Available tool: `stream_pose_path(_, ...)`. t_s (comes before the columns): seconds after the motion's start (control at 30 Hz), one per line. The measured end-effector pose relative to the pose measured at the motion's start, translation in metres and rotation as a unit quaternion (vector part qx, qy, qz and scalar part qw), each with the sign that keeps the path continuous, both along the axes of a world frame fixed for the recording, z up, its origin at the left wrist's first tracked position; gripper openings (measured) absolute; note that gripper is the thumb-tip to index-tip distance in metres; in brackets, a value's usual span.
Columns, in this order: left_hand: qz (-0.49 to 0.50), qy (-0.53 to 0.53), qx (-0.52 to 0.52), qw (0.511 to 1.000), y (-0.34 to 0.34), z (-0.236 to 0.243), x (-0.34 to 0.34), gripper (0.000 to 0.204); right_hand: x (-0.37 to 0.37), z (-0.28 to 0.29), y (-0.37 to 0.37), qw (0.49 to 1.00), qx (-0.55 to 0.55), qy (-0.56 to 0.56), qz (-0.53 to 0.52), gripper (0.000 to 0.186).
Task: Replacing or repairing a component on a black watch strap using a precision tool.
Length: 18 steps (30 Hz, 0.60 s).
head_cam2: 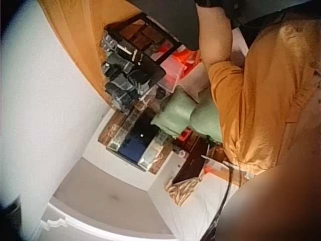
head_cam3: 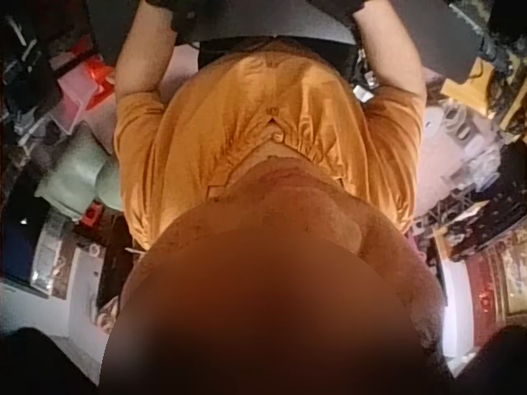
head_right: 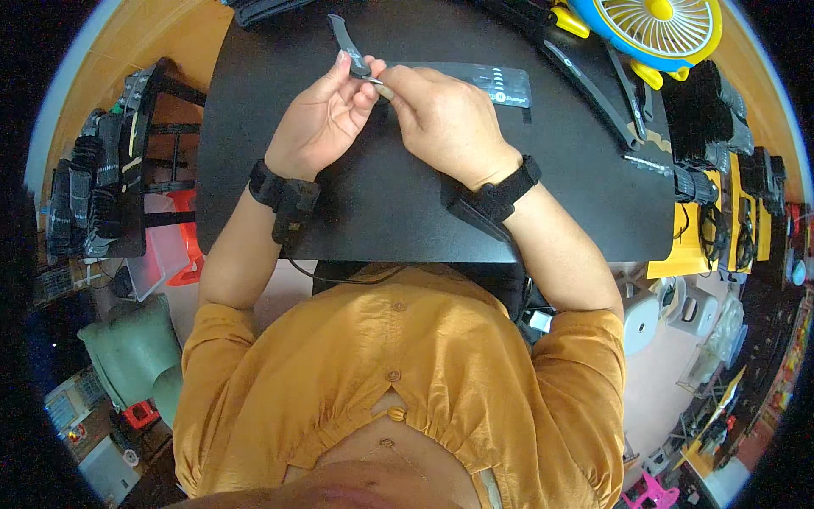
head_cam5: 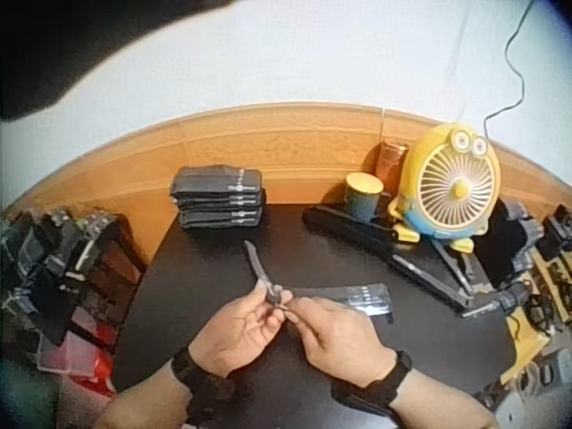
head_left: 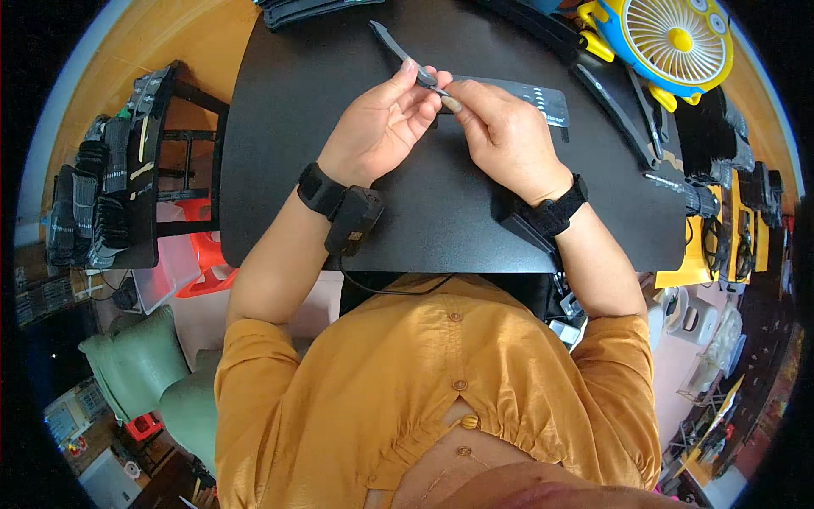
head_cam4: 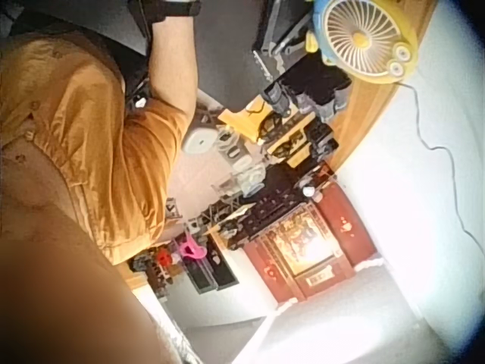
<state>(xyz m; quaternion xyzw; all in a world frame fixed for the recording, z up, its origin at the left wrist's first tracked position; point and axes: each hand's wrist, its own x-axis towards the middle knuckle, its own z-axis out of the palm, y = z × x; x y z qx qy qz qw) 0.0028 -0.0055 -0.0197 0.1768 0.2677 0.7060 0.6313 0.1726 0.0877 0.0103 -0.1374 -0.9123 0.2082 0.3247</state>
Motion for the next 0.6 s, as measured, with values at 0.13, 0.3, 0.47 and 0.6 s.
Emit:
stream_pose_path(0.13, 0.009, -0.021, -0.005, 1.000, 0.0000, 0.0046, 0.0035, 0.023, -0.0004, -0.0016, -0.0002, 1.000, -0.012, 0.004, 0.002, 0.014)
stream_pose_path(0.3, 0.024, -0.036, -0.016, 0.999, -0.0013, 0.0056, 0.0042, 0.026, -0.0008, -0.0033, -0.0003, 1.000, -0.027, 0.016, 0.004, 0.016)
stream_pose_path(0.47, 0.025, -0.035, -0.014, 0.999, -0.0005, 0.0055, 0.0050, 0.025, -0.0005, -0.0019, 0.0003, 1.000, -0.027, 0.011, 0.007, 0.017)
stream_pose_path(0.6, 0.026, -0.035, -0.017, 0.999, 0.0004, 0.0058, 0.0042, 0.026, -0.0008, -0.0018, 0.0016, 1.000, -0.024, 0.005, 0.009, 0.016)
